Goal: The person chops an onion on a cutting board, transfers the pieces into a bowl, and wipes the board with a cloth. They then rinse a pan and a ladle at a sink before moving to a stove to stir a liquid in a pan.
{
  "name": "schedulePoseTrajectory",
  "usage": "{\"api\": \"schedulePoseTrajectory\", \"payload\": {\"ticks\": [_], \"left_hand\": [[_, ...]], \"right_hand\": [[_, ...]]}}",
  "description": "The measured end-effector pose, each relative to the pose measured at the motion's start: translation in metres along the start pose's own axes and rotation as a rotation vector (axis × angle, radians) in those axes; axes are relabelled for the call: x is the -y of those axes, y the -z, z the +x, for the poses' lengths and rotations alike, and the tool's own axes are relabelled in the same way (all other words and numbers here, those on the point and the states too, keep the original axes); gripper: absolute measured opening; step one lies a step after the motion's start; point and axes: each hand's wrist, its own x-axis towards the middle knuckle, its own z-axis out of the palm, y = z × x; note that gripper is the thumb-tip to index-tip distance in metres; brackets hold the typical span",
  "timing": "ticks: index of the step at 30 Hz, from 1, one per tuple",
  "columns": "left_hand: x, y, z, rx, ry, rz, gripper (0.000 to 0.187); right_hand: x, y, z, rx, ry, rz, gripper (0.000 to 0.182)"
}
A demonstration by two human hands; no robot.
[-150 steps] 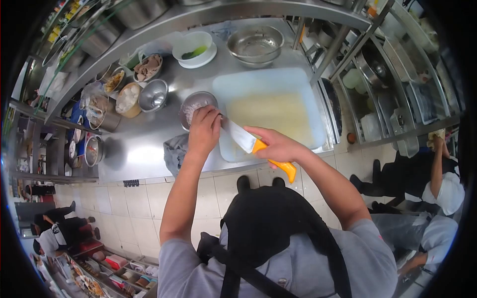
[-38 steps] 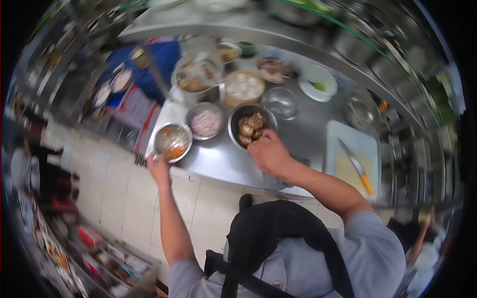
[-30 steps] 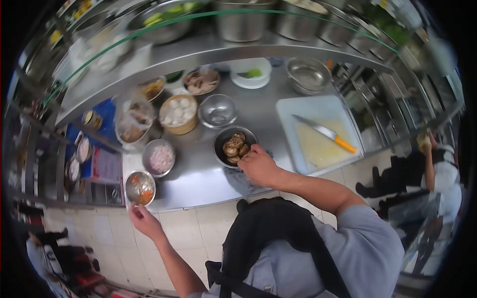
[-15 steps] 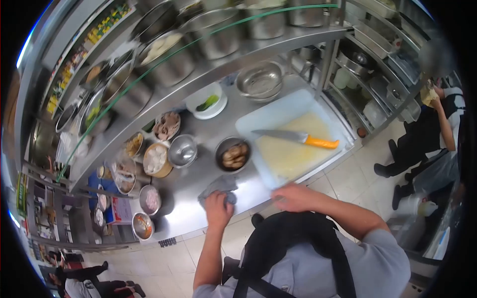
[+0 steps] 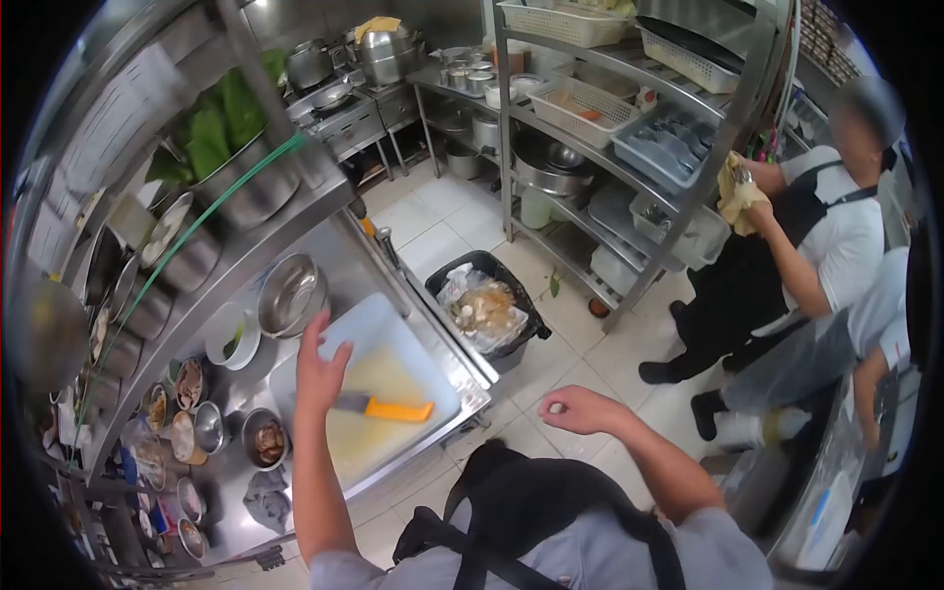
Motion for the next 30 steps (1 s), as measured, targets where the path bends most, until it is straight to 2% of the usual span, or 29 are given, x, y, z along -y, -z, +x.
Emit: {"api": "schedulePoseTrajectory", "payload": {"ticks": [2, 4, 5, 6, 8, 9, 10, 11, 12, 17, 19, 21, 22, 23, 25, 27, 29, 30], "left_hand": [[-0.002, -0.049, 0.056, 0.054, 0.004, -0.096, 0.053], [-0.004, -0.099, 0.104, -0.066, 0.05, -0.552, 0.044], [0.004, -0.111, 0.12, -0.076, 0.055, -0.552, 0.044], [0.014, -0.12, 0.134, -0.116, 0.116, -0.547, 0.038], [0.02, -0.137, 0.144, -0.253, 0.233, -0.631, 0.026], [0.013, -0.135, 0.143, -0.247, 0.247, -0.624, 0.024], [0.007, -0.132, 0.14, -0.24, 0.273, -0.613, 0.022], [0.005, -0.134, 0.137, -0.27, 0.3, -0.611, 0.022], [0.002, -0.138, 0.137, -0.328, 0.275, -0.648, 0.02], [0.006, -0.146, 0.126, -0.477, 0.254, -0.551, 0.018], [0.007, -0.148, 0.121, -0.523, 0.329, -0.402, 0.019], [-0.005, -0.151, 0.123, -0.588, 0.379, -0.363, 0.019], [-0.011, -0.153, 0.124, -0.636, 0.423, -0.305, 0.02], [-0.016, -0.155, 0.126, -0.681, 0.467, -0.246, 0.02], [-0.023, -0.163, 0.13, -0.758, 0.456, -0.189, 0.022], [-0.022, -0.172, 0.132, -0.928, 0.489, -0.232, 0.024], [-0.04, -0.18, 0.14, -1.054, 0.596, -0.231, 0.026], [-0.042, -0.186, 0.146, -1.151, 0.68, -0.229, 0.029]], "right_hand": [[-0.014, 0.021, 0.036, 0.039, -0.06, 0.139, 0.028], [-0.058, 0.032, 0.067, 0.066, -0.101, 0.084, 0.028], [-0.084, 0.038, 0.084, 0.077, -0.148, 0.02, 0.029], [-0.117, 0.043, 0.092, 0.09, -0.087, 0.034, 0.033], [-0.186, 0.051, 0.096, 0.063, -0.183, -0.006, 0.034], [-0.229, 0.051, 0.089, 0.056, -0.245, -0.1, 0.041], [-0.293, 0.04, 0.076, 0.028, -0.265, -0.166, 0.039], [-0.341, 0.043, 0.052, 0.119, -0.462, 0.025, 0.038], [-0.405, 0.047, 0.033, 0.241, -0.402, -0.06, 0.035], [-0.448, 0.142, 0.118, 0.524, -0.409, -0.311, 0.027], [-0.603, 0.262, -0.026, 0.621, -0.404, -0.433, 0.023], [-0.473, 0.178, 0.217, 0.716, -0.398, -0.559, 0.019], [-0.497, 0.269, 0.259, 0.758, -0.394, -0.623, 0.017], [-0.498, 0.278, 0.285, 0.799, -0.389, -0.686, 0.015], [-0.473, 0.321, 0.385, 0.948, -0.086, -0.89, 0.025], [-0.463, 0.342, 0.489, 0.961, 0.178, -1.163, 0.024], [-0.46, 0.359, 0.584, 0.857, 0.573, -1.181, 0.023], [-0.431, 0.367, 0.63, 0.787, 0.2, -0.96, 0.023]]}}
